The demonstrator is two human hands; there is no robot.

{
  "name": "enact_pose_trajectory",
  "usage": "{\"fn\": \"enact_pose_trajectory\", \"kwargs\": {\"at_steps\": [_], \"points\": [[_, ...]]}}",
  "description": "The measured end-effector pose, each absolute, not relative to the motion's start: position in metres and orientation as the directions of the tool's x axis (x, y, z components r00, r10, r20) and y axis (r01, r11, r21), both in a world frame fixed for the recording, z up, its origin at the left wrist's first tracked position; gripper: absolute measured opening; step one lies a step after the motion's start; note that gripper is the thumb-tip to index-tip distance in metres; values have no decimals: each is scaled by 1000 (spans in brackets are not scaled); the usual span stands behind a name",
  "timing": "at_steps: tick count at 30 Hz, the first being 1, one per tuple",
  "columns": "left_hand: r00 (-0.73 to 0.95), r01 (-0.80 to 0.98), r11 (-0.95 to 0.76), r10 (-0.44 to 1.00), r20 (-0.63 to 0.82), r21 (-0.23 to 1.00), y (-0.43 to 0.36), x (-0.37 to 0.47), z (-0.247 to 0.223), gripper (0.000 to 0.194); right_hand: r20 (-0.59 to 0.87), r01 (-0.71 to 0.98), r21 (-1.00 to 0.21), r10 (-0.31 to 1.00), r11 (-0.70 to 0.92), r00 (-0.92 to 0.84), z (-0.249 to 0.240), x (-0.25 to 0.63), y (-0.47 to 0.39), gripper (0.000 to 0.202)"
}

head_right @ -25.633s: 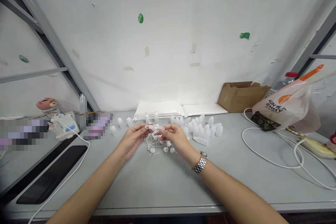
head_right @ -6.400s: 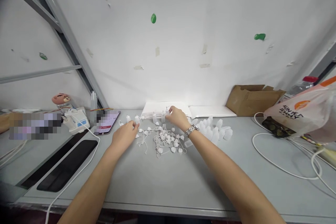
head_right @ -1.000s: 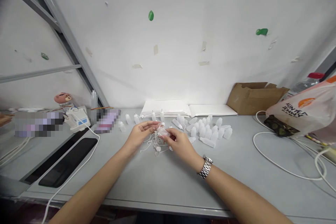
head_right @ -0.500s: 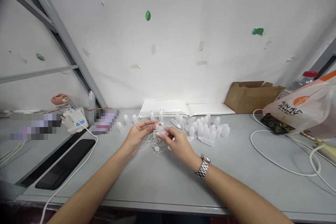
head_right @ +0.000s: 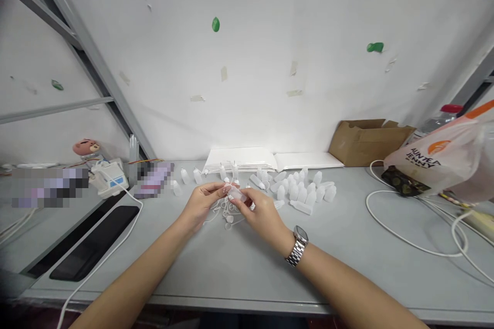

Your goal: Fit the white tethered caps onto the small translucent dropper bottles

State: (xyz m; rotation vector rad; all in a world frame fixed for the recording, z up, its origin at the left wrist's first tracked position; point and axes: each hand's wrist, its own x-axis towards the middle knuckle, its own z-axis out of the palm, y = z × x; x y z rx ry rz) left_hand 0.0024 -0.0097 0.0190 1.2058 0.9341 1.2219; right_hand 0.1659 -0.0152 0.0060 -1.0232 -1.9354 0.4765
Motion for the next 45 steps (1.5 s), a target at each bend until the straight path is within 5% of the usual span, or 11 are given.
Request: {"fn": "enact_pose_trajectory", "kwargs": {"at_steps": [7,13,17,26,35,45], "points": [[145,-173,-89,983,115,981,-11,3,19,20,584,486,-581,751,652,-309,3,165,-20,19],[202,-115,-132,967,154,984,-11,3,19,25,263,271,-889,896,369,-357,13,163,-20,26],[252,-110,-143,953,167,984,-10,3,18,31,110,38,-988,864,148,-491,22,163,-17,30],[101,-157,-78,990,94,985,-7,1,15,24,116,44,-988,907,146,-406,10,161,-11,29],[154,-120,-41,986,59,992,-8,2,16,26,257,323,-878,917,353,-303,6,163,-18,25],[236,-32,-135,962,138,990,-10,0,24,29,114,36,-987,854,154,-508,12,168,-5,31]]}}
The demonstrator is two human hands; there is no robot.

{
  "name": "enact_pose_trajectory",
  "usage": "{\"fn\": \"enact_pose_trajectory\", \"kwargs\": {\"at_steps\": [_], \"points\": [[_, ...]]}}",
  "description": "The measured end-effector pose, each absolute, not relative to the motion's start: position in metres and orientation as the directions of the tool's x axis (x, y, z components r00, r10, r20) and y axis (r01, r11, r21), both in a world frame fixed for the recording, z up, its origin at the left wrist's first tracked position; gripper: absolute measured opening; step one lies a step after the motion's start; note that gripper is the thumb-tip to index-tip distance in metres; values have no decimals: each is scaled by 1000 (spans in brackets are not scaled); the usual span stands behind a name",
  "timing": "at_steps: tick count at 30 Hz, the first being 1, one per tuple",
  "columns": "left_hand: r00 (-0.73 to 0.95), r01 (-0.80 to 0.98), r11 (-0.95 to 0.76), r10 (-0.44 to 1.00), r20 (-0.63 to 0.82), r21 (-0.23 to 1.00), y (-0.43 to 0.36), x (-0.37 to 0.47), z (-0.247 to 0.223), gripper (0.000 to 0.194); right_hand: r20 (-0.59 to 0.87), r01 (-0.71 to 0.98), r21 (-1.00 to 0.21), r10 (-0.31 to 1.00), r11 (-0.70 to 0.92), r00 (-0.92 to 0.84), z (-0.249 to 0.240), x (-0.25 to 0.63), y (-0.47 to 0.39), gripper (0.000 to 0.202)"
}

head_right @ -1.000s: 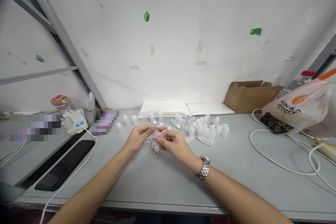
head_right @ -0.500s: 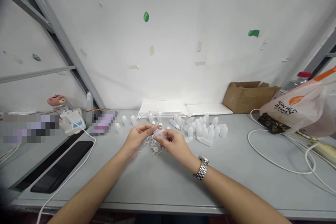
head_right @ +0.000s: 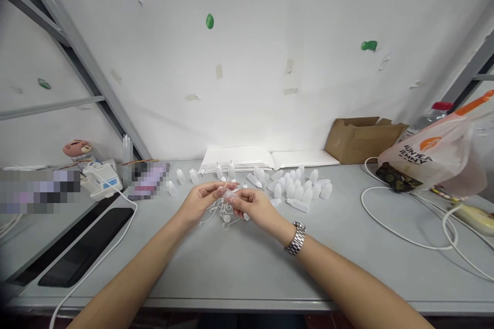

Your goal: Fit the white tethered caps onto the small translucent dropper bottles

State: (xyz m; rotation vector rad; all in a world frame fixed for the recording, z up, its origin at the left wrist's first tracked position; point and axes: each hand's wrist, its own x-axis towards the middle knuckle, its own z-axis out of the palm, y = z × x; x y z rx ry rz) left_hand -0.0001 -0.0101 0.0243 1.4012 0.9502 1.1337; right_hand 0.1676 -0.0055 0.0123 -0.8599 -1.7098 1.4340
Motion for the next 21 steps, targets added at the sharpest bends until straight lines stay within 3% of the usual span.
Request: {"fn": "enact_pose_trajectory", "kwargs": {"at_steps": [4,8,14,17,21], "points": [[96,-87,-164,980,172,983,-10,3,21,26,252,199,-920,898,338,-361,8,168,-7,26],[98,-132,-183,976,196,974,-15,6,21,20,452,365,-760,841,538,-297,6,168,-11,21],[112,-242,-172,973,204,955,-21,11,23,16,622,408,-590,714,697,-321,3,170,-17,19],[148,-265,-161,967,205,951,-19,10,20,15,579,365,-651,747,665,-327,7,170,-20,20],[200,-286,-154,956,216,946,-16,6,17,13,316,141,-907,862,397,-397,16,169,-20,20]]}}
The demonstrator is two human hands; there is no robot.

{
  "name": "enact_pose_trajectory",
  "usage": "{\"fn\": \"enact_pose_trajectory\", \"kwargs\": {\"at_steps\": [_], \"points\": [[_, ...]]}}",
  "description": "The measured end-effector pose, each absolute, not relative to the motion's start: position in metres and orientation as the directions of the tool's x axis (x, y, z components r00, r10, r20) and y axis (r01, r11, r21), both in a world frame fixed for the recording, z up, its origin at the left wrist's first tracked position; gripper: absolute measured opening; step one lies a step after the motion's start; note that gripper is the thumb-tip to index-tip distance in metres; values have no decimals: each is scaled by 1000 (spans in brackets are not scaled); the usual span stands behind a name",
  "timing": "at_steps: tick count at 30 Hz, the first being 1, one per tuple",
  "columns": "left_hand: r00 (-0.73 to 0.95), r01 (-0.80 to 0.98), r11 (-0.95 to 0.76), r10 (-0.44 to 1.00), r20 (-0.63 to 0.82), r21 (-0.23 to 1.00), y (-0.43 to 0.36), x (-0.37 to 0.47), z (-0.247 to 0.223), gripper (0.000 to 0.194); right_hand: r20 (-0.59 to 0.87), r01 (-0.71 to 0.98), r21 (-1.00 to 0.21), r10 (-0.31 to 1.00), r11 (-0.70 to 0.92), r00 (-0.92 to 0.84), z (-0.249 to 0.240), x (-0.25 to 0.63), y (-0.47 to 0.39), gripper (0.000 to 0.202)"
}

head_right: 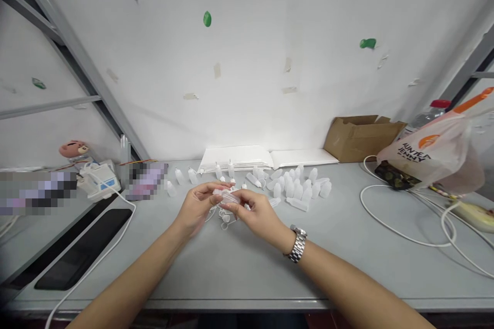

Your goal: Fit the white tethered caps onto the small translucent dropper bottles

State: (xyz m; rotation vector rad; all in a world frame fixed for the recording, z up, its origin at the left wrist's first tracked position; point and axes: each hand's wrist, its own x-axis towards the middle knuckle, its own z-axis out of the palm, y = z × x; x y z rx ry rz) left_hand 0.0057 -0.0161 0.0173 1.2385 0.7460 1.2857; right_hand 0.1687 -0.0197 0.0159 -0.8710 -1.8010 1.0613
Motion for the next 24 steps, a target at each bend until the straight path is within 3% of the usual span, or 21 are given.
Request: {"fn": "enact_pose_trajectory", "kwargs": {"at_steps": [2,5,9,15,24], "points": [[221,-270,-156,951,218,950,-15,3,17,14,200,-26,-976,847,215,-492,17,168,-17,23],[266,-219,-156,940,213,963,-13,0,18,20,125,-233,-972,762,-35,-635,14,167,-12,25],[346,-158,-143,919,190,977,-13,-1,22,25,82,-324,-911,656,-257,-750,6,166,-9,31],[345,-163,-130,921,180,978,-14,-2,28,35,107,-358,-899,663,-254,-741,8,167,-8,29],[211,-401,41,976,49,915,-1,-15,31,62,59,-353,-909,772,-221,-633,9,171,-3,29]]}}
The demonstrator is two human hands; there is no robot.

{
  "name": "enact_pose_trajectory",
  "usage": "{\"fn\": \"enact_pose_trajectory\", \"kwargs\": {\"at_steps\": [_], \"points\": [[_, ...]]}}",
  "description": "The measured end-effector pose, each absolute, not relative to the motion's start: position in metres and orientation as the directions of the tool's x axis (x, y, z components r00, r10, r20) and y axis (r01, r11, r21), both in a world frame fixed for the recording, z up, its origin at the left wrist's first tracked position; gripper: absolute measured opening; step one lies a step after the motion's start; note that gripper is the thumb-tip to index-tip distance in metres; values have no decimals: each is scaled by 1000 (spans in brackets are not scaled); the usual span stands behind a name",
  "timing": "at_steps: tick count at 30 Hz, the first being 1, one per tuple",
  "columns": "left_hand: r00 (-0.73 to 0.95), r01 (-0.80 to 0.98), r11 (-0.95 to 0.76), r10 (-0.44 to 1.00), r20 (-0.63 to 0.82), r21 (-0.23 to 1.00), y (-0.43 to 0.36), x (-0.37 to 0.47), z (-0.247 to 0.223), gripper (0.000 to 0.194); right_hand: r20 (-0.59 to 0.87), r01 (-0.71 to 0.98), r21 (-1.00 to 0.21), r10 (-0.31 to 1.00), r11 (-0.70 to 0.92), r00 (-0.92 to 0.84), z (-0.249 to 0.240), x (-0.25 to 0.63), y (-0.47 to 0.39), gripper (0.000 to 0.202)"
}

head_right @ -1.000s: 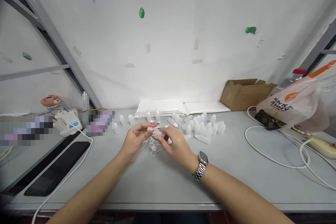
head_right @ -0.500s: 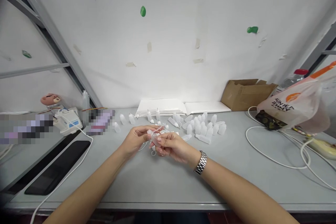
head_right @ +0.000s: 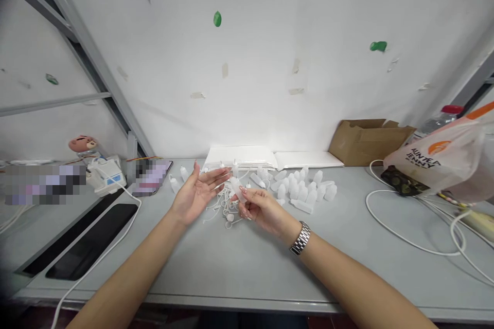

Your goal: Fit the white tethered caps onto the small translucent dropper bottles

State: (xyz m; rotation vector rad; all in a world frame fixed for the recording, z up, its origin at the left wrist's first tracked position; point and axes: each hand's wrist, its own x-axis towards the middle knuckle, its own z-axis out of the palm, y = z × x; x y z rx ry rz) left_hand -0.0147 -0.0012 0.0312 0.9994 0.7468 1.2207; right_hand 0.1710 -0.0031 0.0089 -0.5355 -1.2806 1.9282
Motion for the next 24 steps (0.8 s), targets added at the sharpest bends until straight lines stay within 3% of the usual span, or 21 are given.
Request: {"fn": "enact_pose_trajectory", "kwargs": {"at_steps": [6,8,10,12,14,19,24], "points": [[170,-399,13,984,60,917,3,-24,33,58,16,-393,-891,849,-228,-528,10,174,2,30],[102,-214,-38,993,61,976,6,-28,32,55,5,-403,-884,858,-235,-513,11,174,2,29],[-29,115,-87,995,91,989,9,-35,27,46,3,-415,-878,863,-240,-505,11,173,2,29],[-140,427,-94,976,168,899,13,-43,20,37,-1,-415,-878,867,-240,-499,10,173,2,29],[-169,577,-66,965,198,814,17,-51,11,28,-7,-402,-884,867,-238,-498,9,174,2,27],[-54,748,-102,975,213,656,18,-55,-4,20,8,-390,-893,858,-225,-513,8,174,3,28],[-8,889,-46,993,114,455,18,-44,-5,25,15,-388,-895,855,-219,-518,6,173,3,28]]}}
